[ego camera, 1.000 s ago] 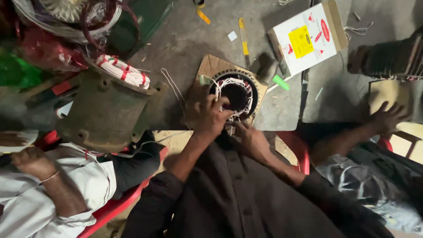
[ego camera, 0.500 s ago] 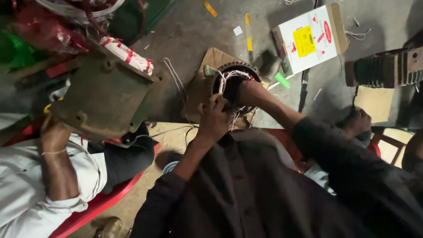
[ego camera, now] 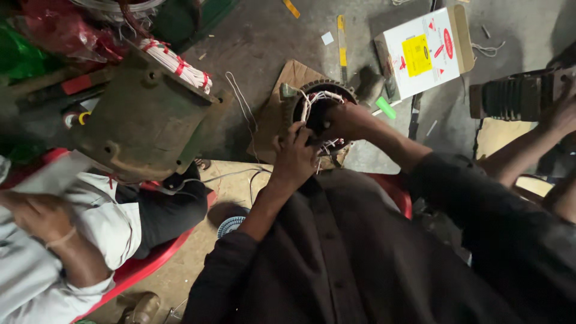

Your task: The person winds white wire around the slots of a motor stator by hand. They use a hammer to tap the wire into place and a pair of scissors to cut the wire.

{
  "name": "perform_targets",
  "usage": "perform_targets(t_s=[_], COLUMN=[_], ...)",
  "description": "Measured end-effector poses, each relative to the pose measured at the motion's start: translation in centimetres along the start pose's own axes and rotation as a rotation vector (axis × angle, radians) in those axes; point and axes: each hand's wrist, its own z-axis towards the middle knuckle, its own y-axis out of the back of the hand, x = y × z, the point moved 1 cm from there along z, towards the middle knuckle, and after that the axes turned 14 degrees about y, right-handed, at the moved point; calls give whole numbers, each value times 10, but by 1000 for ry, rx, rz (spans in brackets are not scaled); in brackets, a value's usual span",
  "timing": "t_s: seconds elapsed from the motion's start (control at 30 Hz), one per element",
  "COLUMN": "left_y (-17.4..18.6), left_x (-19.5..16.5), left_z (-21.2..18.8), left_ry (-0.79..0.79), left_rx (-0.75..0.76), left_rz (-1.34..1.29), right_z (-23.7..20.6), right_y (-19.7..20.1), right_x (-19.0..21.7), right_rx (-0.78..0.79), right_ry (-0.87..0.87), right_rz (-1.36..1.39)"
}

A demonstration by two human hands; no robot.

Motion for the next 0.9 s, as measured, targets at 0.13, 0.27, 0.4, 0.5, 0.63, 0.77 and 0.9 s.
perform_targets(t_s=[0.13, 0.27, 0.4, 0.5, 0.63, 0.77, 0.9], left_y=[5, 6, -3, -17, -27, -20, -15], left_x=[-4, -6, -4, -3, -7, -13, -11], left_z=[5, 6, 15, 33, 54, 51, 52], left_ry=[-40, -24, -12, 85, 211, 125, -104], left_rx=[-36, -7, -65, -5, 18, -17, -8], left_rz=[-14, -11, -128, -27, 2, 8, -87], right_z=[3, -10, -41, -43, -31, -27, -43], right_y=[-12, -15, -31, -30, -22, -13, -16], right_x=[-7, -14, -1, 13, 8, -3, 11], right_rx=[-106, -187, -65, -200, -142, -293, -403], right_ry=[112, 417, -367, -182, -241, -297, -151], right_rz=[-25, 240, 834, 21, 64, 377, 416])
